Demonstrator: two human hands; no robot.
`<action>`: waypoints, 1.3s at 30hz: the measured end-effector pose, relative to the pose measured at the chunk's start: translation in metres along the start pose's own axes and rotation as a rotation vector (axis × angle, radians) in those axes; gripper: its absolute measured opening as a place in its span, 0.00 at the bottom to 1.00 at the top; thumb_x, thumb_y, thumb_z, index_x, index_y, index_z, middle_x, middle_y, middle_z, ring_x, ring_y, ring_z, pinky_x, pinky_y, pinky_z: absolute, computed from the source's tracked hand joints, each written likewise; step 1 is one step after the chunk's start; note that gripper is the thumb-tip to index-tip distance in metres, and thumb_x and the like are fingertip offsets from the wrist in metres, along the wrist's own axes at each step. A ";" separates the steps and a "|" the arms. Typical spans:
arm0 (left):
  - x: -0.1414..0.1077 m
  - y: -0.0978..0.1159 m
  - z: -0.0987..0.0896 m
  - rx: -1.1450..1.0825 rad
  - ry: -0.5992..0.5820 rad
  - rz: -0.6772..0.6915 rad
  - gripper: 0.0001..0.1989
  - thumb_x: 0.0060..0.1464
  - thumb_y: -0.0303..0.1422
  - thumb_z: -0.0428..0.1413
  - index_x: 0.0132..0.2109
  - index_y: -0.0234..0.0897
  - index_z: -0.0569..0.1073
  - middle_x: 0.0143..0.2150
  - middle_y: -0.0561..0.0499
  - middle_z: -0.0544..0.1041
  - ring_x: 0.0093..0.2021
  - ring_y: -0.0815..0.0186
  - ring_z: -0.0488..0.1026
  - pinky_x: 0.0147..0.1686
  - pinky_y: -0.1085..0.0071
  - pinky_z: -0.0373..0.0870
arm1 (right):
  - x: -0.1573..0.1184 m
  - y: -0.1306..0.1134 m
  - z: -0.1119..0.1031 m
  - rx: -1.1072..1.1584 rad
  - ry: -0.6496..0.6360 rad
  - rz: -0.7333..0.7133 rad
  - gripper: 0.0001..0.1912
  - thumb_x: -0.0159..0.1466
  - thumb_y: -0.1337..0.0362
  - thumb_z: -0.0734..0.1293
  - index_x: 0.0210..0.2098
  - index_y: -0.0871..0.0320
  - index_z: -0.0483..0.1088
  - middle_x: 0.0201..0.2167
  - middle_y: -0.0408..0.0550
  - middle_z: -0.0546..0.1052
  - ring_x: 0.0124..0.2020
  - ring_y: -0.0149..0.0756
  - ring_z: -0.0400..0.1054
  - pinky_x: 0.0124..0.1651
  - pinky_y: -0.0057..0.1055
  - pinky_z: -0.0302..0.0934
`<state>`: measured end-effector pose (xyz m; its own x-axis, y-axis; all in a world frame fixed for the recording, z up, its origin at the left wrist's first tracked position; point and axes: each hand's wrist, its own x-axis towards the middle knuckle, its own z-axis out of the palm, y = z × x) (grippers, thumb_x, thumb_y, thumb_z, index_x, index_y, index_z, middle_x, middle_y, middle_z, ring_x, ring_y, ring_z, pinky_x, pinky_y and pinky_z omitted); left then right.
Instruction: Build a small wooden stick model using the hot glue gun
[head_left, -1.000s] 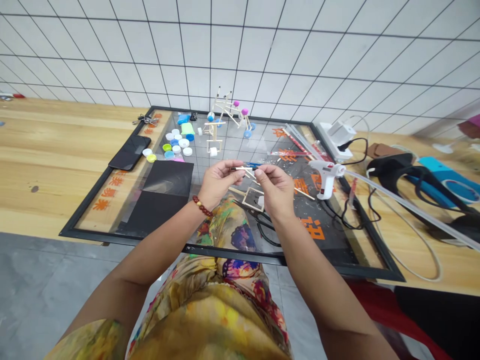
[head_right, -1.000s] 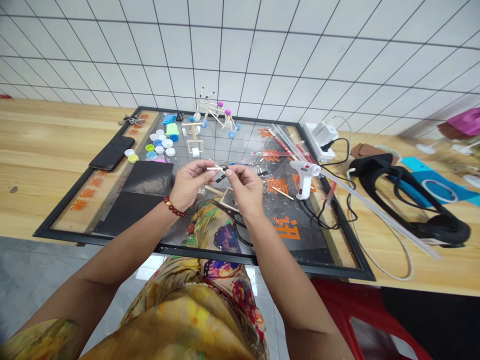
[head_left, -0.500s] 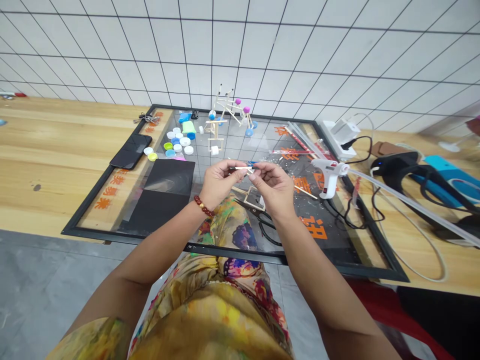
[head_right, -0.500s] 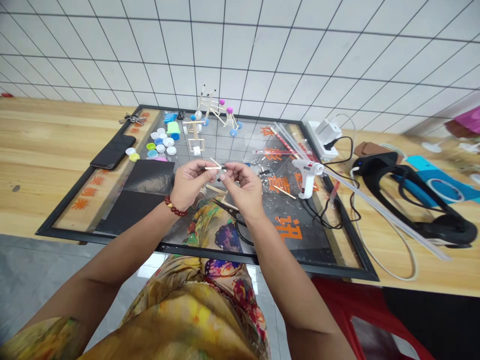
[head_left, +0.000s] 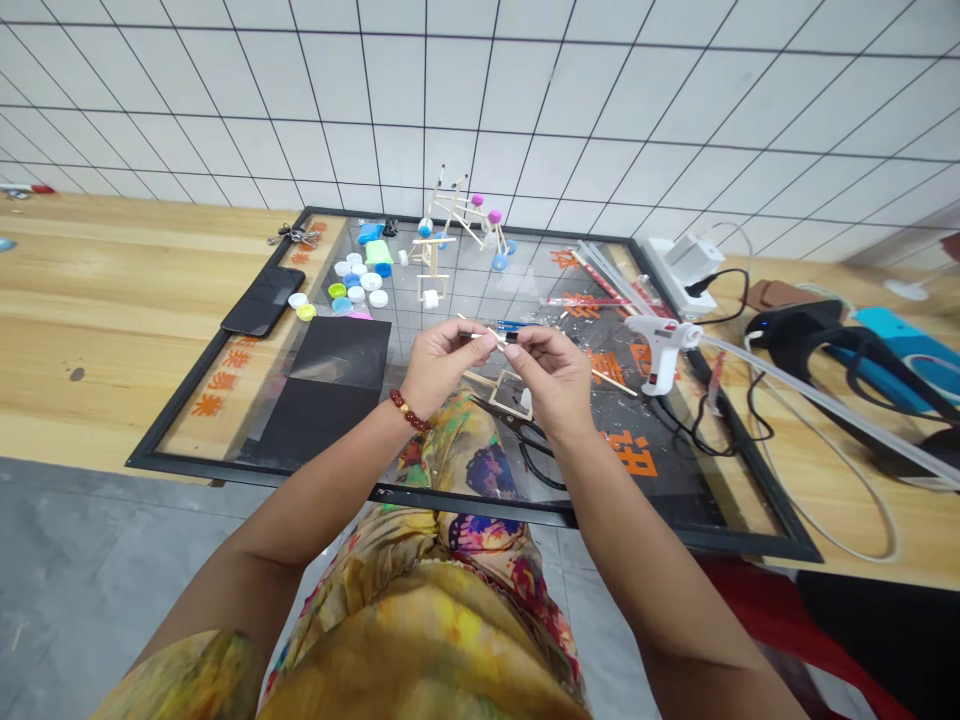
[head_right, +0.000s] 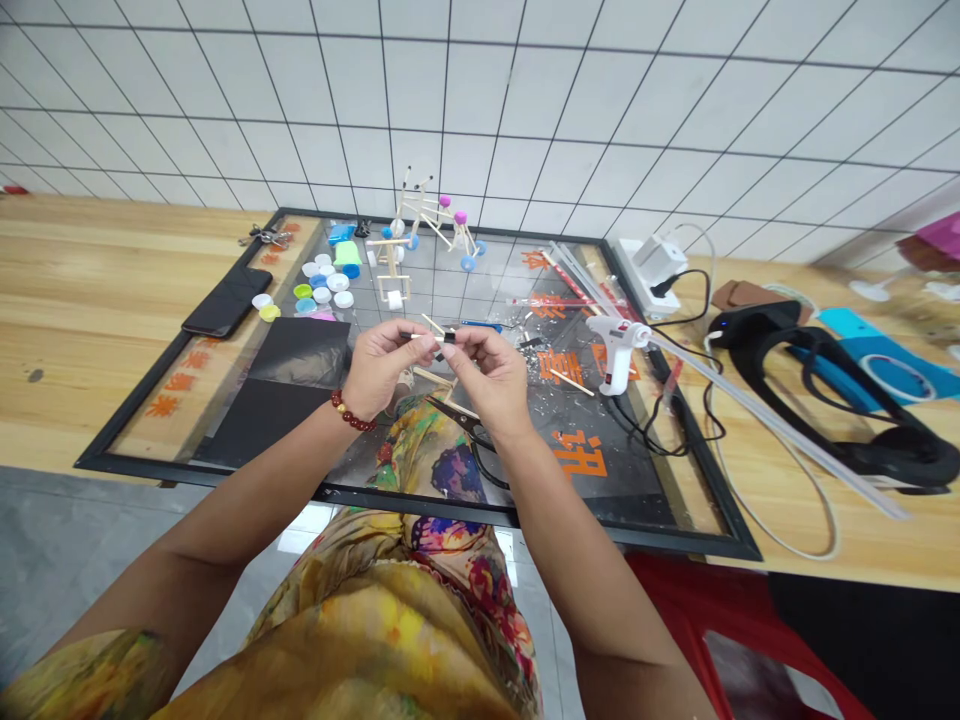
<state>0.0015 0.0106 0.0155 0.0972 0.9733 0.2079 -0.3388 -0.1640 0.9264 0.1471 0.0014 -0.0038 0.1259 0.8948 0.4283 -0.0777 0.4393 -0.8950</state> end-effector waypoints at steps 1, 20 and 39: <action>0.000 0.000 0.000 -0.011 -0.002 -0.025 0.14 0.42 0.40 0.69 0.31 0.36 0.77 0.27 0.53 0.77 0.26 0.73 0.71 0.31 0.74 0.71 | 0.000 0.000 0.000 0.007 0.007 0.001 0.10 0.54 0.59 0.75 0.34 0.53 0.76 0.30 0.41 0.77 0.31 0.28 0.69 0.36 0.27 0.66; 0.003 0.001 -0.003 -0.364 -0.094 -0.549 0.08 0.47 0.31 0.65 0.32 0.31 0.76 0.28 0.52 0.76 0.27 0.74 0.72 0.29 0.77 0.72 | -0.001 -0.001 -0.002 -0.098 0.001 -0.067 0.05 0.57 0.61 0.73 0.33 0.53 0.78 0.31 0.43 0.78 0.33 0.33 0.72 0.43 0.35 0.68; -0.001 -0.005 0.002 0.067 0.043 0.074 0.11 0.43 0.36 0.68 0.33 0.36 0.78 0.32 0.52 0.79 0.29 0.73 0.72 0.32 0.73 0.71 | 0.003 -0.005 -0.004 0.100 -0.040 0.121 0.11 0.55 0.57 0.73 0.37 0.53 0.78 0.29 0.42 0.78 0.31 0.31 0.70 0.39 0.32 0.67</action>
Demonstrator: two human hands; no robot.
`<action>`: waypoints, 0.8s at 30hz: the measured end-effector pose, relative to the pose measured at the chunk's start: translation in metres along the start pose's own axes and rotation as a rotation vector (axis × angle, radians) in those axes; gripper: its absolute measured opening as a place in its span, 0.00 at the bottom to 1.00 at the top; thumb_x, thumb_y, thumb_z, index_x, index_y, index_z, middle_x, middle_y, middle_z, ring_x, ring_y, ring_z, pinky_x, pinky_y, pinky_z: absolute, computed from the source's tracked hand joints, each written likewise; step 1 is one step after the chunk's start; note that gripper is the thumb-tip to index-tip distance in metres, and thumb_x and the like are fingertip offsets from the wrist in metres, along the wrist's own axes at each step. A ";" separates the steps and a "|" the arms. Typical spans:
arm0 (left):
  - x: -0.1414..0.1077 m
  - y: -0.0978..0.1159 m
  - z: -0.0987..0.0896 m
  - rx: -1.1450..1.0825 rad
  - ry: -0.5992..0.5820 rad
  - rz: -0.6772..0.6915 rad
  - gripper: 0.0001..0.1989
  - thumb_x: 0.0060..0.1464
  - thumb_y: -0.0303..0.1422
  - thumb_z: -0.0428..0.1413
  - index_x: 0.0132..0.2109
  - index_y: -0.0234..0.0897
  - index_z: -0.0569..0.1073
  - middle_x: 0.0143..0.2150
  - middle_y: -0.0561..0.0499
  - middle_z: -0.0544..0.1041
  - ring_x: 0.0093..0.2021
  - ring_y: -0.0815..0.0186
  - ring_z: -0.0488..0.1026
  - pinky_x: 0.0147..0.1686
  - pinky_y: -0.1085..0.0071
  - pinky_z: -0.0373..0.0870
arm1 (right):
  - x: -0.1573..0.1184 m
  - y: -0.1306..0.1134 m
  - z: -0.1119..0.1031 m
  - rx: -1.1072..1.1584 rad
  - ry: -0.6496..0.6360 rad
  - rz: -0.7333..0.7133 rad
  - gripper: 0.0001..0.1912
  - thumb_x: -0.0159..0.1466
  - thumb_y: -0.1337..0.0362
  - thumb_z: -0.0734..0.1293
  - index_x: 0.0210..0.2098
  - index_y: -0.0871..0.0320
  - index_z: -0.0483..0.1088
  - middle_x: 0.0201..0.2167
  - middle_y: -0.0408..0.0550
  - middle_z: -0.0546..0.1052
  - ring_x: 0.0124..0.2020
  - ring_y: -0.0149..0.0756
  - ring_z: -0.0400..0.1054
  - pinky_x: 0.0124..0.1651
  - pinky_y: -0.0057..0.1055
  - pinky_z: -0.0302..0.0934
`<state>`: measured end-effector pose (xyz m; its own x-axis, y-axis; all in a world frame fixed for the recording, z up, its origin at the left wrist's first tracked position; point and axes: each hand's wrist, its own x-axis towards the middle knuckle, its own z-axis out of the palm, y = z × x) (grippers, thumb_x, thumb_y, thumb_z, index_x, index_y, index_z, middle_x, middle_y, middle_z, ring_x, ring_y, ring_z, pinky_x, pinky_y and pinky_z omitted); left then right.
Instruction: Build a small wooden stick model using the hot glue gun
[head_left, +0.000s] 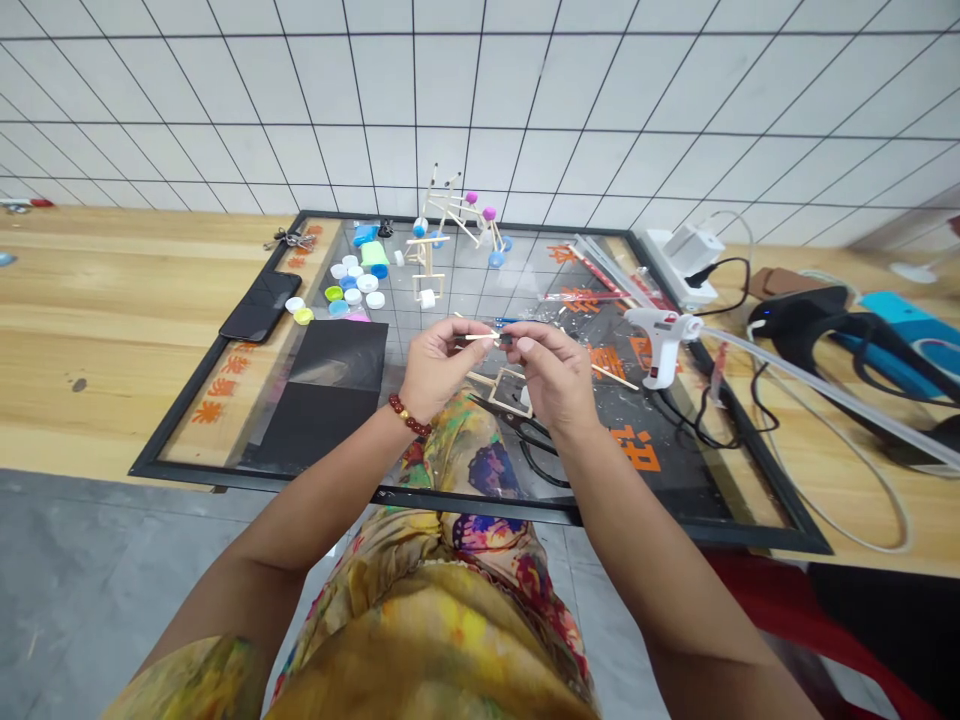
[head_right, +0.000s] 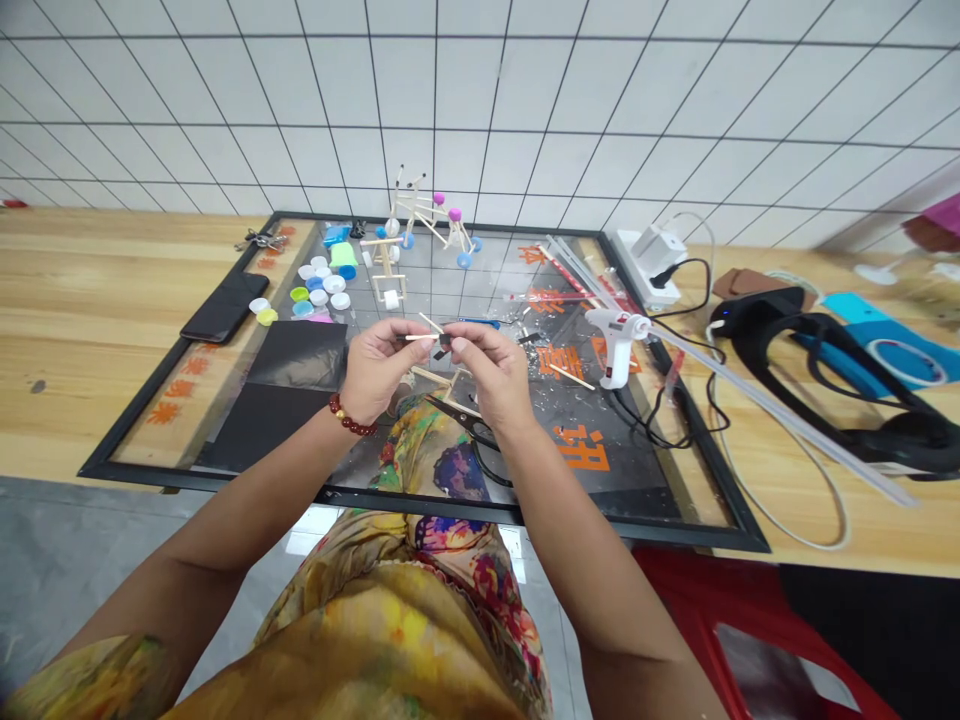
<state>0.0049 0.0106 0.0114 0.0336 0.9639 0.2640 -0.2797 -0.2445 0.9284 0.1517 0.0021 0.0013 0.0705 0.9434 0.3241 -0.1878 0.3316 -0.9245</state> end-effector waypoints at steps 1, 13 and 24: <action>0.000 0.000 0.000 0.024 -0.002 0.026 0.11 0.43 0.36 0.68 0.33 0.36 0.78 0.32 0.51 0.79 0.31 0.72 0.73 0.34 0.73 0.71 | 0.000 0.000 0.000 0.004 0.004 -0.011 0.12 0.54 0.58 0.74 0.38 0.53 0.78 0.29 0.42 0.77 0.30 0.30 0.69 0.39 0.31 0.67; -0.001 0.002 0.000 0.046 -0.012 0.036 0.10 0.43 0.36 0.68 0.33 0.36 0.79 0.33 0.50 0.79 0.34 0.70 0.75 0.36 0.72 0.72 | 0.002 0.003 -0.004 -0.345 0.016 -0.344 0.09 0.58 0.61 0.72 0.40 0.49 0.77 0.37 0.45 0.73 0.33 0.32 0.66 0.41 0.35 0.66; 0.000 0.001 0.000 0.078 0.026 0.082 0.07 0.43 0.31 0.67 0.33 0.36 0.79 0.33 0.51 0.80 0.34 0.69 0.75 0.37 0.72 0.72 | -0.001 0.002 -0.005 -0.201 -0.041 -0.173 0.10 0.60 0.60 0.69 0.42 0.50 0.77 0.35 0.44 0.77 0.36 0.34 0.71 0.43 0.35 0.67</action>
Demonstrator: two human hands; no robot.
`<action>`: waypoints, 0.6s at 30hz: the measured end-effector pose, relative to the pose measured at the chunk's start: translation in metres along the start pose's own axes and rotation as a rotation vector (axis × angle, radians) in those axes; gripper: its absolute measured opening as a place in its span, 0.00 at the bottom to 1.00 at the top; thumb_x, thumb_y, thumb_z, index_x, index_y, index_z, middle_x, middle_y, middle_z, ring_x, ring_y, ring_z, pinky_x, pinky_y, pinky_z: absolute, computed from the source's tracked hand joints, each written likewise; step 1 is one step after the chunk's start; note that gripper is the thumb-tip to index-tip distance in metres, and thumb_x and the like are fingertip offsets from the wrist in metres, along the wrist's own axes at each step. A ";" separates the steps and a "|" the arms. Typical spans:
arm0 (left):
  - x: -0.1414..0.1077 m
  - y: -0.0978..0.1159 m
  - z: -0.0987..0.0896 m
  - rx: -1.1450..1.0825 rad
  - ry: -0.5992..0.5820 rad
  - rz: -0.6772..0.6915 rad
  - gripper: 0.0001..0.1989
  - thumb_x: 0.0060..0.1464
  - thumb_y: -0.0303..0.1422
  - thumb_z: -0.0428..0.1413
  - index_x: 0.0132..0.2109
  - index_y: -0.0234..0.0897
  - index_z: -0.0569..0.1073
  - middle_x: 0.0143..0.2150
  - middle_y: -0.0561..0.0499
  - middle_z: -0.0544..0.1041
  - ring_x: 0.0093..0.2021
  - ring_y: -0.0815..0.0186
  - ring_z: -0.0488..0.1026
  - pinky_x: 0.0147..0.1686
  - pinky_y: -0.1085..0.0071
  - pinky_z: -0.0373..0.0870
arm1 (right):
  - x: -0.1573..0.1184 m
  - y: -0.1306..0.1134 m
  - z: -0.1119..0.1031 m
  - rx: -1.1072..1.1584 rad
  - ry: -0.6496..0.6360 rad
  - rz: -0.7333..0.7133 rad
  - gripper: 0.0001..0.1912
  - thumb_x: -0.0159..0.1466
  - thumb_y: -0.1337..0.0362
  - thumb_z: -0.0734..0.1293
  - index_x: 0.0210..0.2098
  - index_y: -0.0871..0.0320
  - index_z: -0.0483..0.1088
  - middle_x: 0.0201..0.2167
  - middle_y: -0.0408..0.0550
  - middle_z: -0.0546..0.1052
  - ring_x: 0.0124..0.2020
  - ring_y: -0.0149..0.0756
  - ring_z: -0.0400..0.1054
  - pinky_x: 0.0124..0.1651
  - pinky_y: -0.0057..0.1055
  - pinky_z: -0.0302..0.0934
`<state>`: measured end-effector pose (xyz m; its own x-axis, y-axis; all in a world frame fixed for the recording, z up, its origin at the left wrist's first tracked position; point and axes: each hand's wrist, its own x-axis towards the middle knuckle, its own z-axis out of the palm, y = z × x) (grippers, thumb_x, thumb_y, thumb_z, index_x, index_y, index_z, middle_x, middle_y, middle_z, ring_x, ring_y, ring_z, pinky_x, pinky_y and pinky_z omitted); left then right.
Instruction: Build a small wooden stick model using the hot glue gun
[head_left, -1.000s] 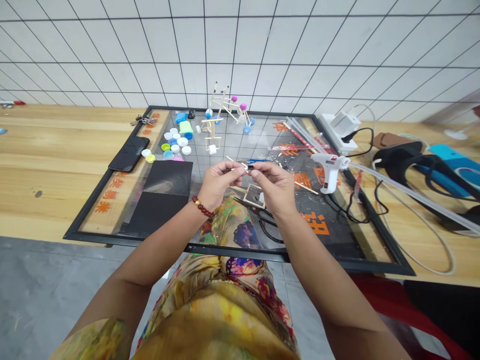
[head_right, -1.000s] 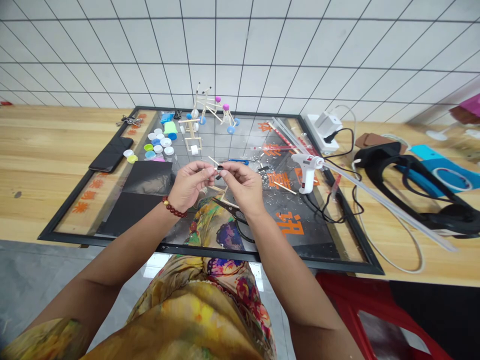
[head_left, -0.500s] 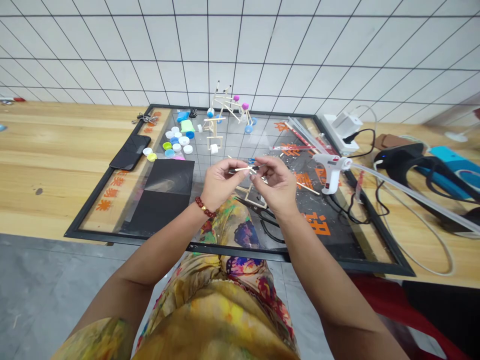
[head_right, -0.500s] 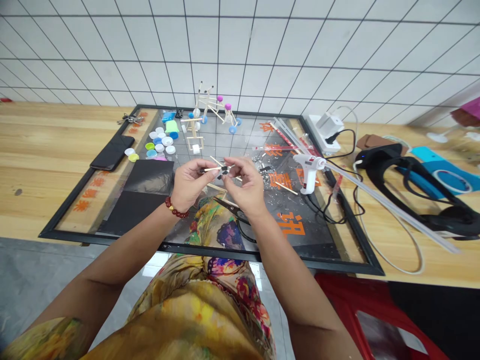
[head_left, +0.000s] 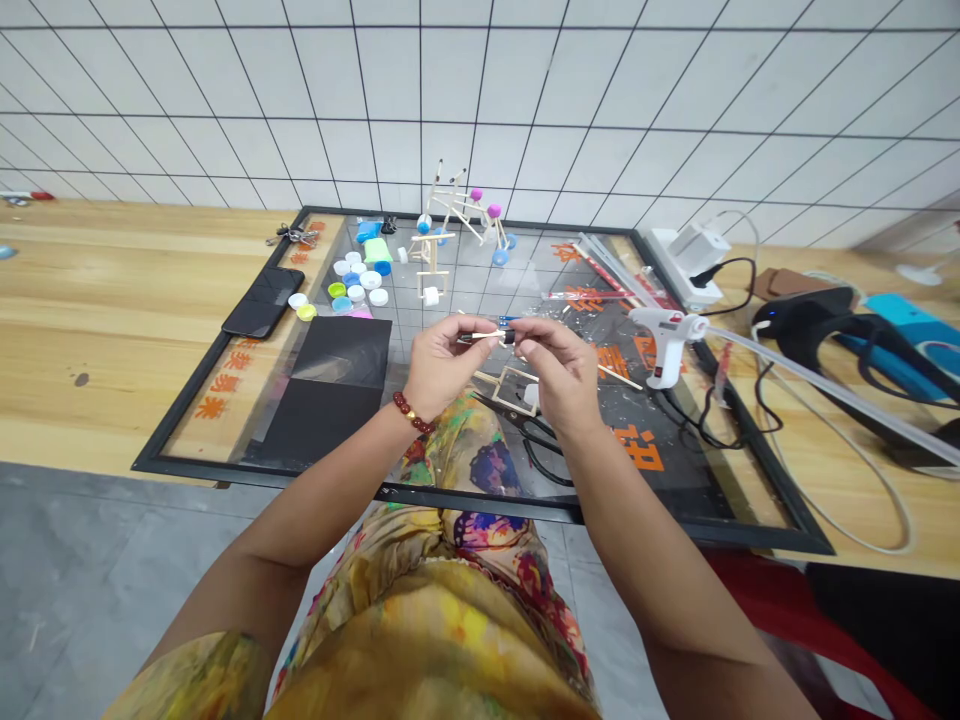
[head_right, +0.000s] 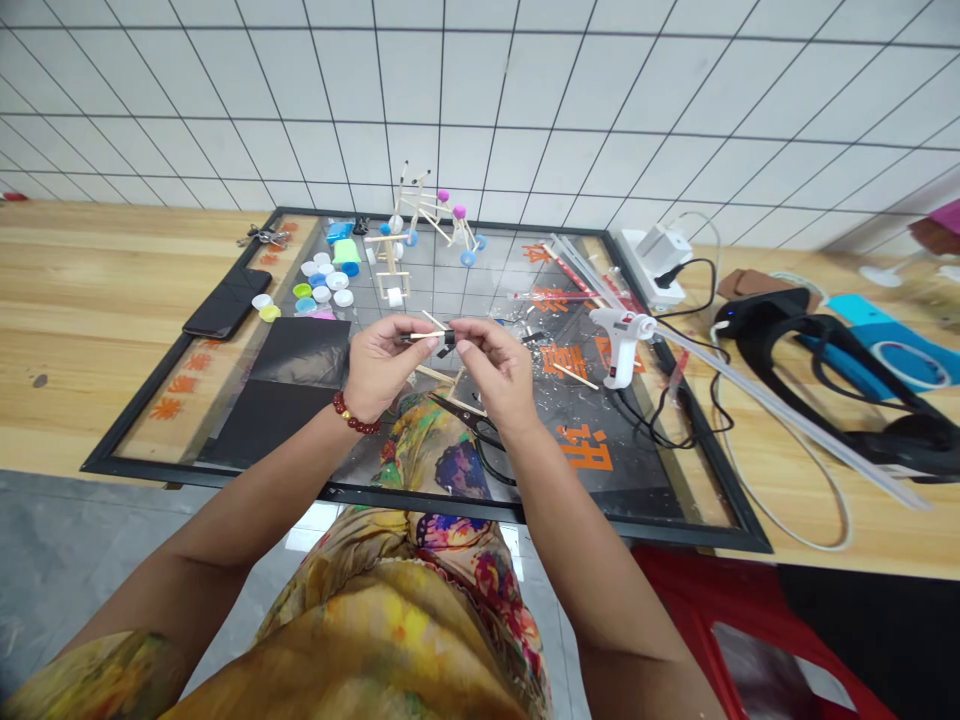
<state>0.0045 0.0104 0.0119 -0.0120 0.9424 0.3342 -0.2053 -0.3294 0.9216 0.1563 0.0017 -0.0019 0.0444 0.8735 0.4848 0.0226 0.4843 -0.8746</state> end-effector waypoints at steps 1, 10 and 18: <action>0.000 0.000 0.000 0.008 -0.004 -0.001 0.07 0.43 0.31 0.67 0.32 0.36 0.79 0.33 0.51 0.80 0.34 0.69 0.75 0.37 0.72 0.72 | 0.000 0.000 0.000 0.003 0.011 0.023 0.10 0.60 0.59 0.69 0.41 0.50 0.77 0.36 0.44 0.78 0.37 0.34 0.71 0.43 0.35 0.67; -0.001 0.000 0.001 -0.023 -0.034 -0.015 0.08 0.43 0.32 0.68 0.32 0.37 0.79 0.33 0.50 0.80 0.35 0.68 0.76 0.38 0.71 0.72 | 0.002 -0.001 0.002 -0.053 0.027 0.024 0.08 0.58 0.57 0.72 0.36 0.51 0.78 0.35 0.44 0.79 0.38 0.35 0.73 0.44 0.35 0.68; 0.000 -0.005 -0.001 -0.049 -0.034 -0.062 0.11 0.44 0.37 0.68 0.34 0.37 0.79 0.32 0.51 0.79 0.30 0.72 0.73 0.32 0.73 0.71 | 0.002 0.002 0.000 -0.107 0.006 -0.036 0.06 0.61 0.58 0.71 0.36 0.52 0.78 0.34 0.44 0.79 0.38 0.34 0.72 0.44 0.34 0.66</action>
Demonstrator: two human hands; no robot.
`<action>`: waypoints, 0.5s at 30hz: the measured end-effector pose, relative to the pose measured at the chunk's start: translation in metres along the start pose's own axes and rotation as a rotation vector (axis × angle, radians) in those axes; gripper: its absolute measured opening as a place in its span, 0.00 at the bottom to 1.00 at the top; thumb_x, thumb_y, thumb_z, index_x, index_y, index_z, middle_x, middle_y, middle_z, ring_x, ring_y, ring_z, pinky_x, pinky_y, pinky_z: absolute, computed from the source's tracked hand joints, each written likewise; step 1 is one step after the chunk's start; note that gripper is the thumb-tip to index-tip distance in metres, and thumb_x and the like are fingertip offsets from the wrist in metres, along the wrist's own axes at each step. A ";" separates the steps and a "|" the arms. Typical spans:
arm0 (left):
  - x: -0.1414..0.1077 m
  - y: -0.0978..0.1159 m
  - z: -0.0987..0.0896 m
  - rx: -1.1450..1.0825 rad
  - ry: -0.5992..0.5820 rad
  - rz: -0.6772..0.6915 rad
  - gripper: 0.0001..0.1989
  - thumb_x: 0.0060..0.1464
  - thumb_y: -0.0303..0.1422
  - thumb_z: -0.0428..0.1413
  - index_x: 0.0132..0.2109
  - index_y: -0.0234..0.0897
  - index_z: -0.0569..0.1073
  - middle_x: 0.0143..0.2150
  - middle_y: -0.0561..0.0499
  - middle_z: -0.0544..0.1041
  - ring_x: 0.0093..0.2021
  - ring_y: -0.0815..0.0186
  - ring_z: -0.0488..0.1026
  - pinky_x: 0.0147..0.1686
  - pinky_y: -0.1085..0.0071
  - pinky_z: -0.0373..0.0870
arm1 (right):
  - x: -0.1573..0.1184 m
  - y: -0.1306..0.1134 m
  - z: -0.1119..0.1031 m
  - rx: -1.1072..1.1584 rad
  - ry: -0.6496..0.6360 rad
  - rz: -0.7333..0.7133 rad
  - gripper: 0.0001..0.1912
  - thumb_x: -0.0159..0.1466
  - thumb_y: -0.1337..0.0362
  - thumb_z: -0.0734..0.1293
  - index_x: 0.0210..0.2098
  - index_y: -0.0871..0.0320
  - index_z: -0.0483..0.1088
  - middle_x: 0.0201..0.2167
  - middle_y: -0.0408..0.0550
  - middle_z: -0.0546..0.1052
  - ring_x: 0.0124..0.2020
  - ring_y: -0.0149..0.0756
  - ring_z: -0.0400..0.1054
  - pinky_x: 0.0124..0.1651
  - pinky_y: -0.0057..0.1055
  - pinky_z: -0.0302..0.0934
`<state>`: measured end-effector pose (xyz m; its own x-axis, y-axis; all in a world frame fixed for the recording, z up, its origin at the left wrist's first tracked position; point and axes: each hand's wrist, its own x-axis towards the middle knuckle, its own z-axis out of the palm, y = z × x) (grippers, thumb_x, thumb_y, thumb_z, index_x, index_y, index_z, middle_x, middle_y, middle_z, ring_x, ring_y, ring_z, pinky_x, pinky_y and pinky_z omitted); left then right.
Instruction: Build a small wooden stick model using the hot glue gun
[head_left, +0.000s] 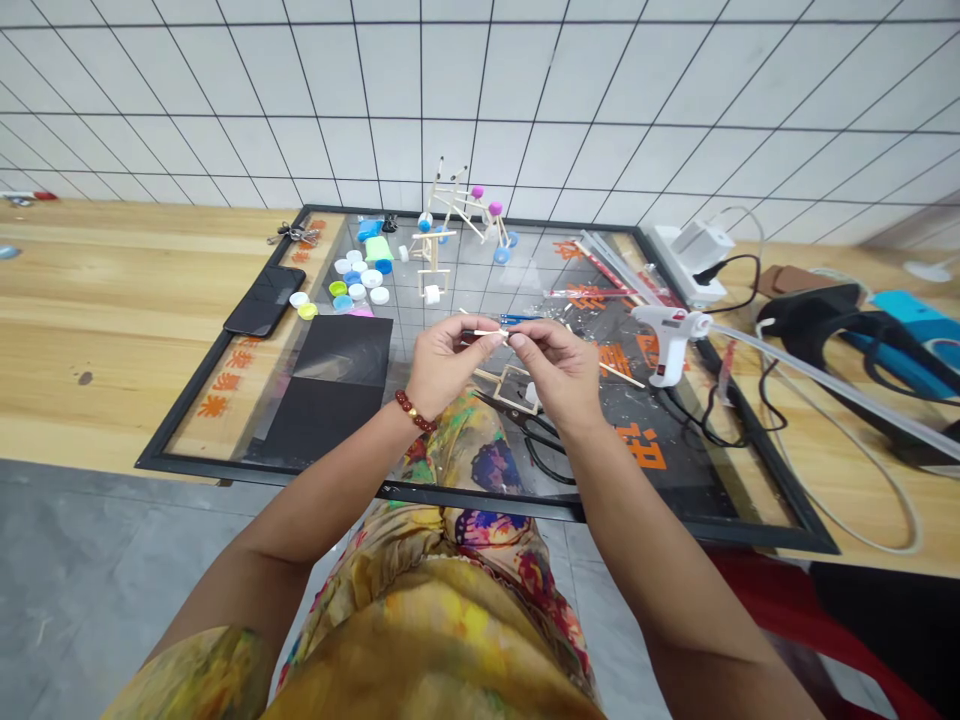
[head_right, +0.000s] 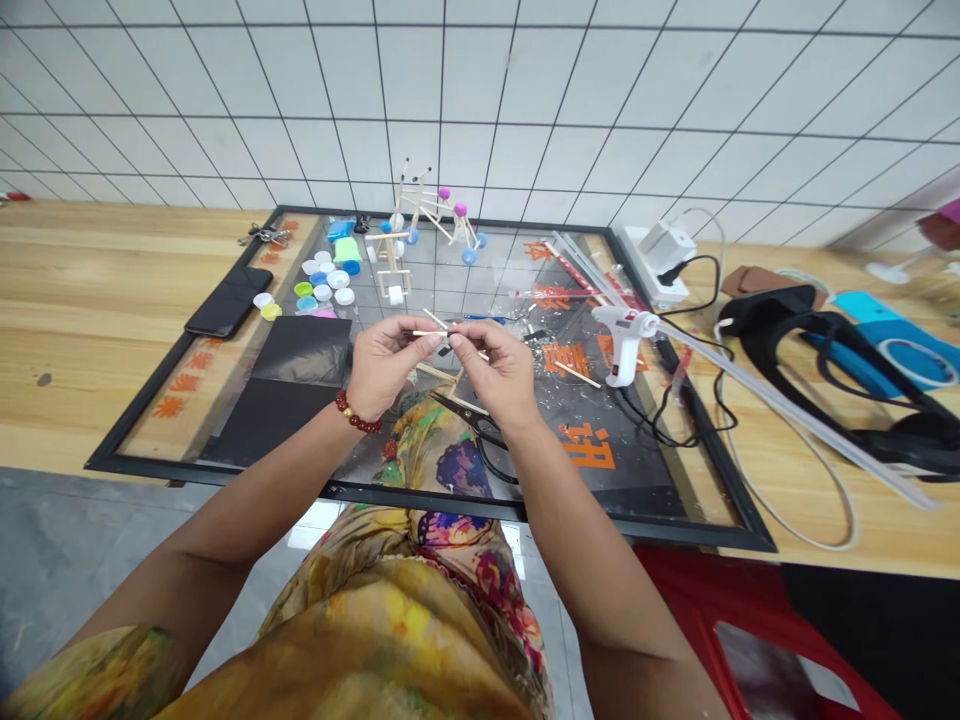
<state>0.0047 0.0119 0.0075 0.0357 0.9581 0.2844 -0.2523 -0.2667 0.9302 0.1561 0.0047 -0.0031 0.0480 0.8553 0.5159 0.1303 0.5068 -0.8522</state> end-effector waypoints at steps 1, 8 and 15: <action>0.000 0.000 0.000 -0.005 0.001 -0.009 0.11 0.44 0.37 0.68 0.34 0.37 0.79 0.32 0.52 0.79 0.29 0.72 0.72 0.32 0.73 0.70 | 0.000 0.000 0.000 -0.018 -0.004 -0.012 0.07 0.61 0.58 0.71 0.36 0.52 0.78 0.34 0.44 0.79 0.38 0.34 0.72 0.44 0.35 0.66; 0.000 0.004 0.001 -0.046 -0.009 -0.055 0.14 0.42 0.40 0.68 0.32 0.35 0.77 0.27 0.53 0.76 0.26 0.73 0.69 0.29 0.73 0.70 | -0.001 -0.003 -0.001 -0.125 -0.041 -0.125 0.05 0.64 0.61 0.68 0.34 0.53 0.75 0.32 0.44 0.76 0.35 0.33 0.69 0.41 0.33 0.63; 0.001 -0.004 -0.001 0.015 -0.080 -0.030 0.16 0.42 0.39 0.69 0.36 0.35 0.76 0.33 0.51 0.79 0.31 0.71 0.74 0.33 0.74 0.71 | -0.002 -0.004 -0.002 -0.116 -0.037 -0.086 0.06 0.64 0.62 0.67 0.31 0.55 0.73 0.29 0.42 0.74 0.33 0.32 0.67 0.40 0.32 0.60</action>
<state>0.0049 0.0145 0.0038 0.1207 0.9542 0.2736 -0.2353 -0.2403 0.9418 0.1573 0.0013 -0.0005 -0.0041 0.8139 0.5810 0.2462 0.5639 -0.7883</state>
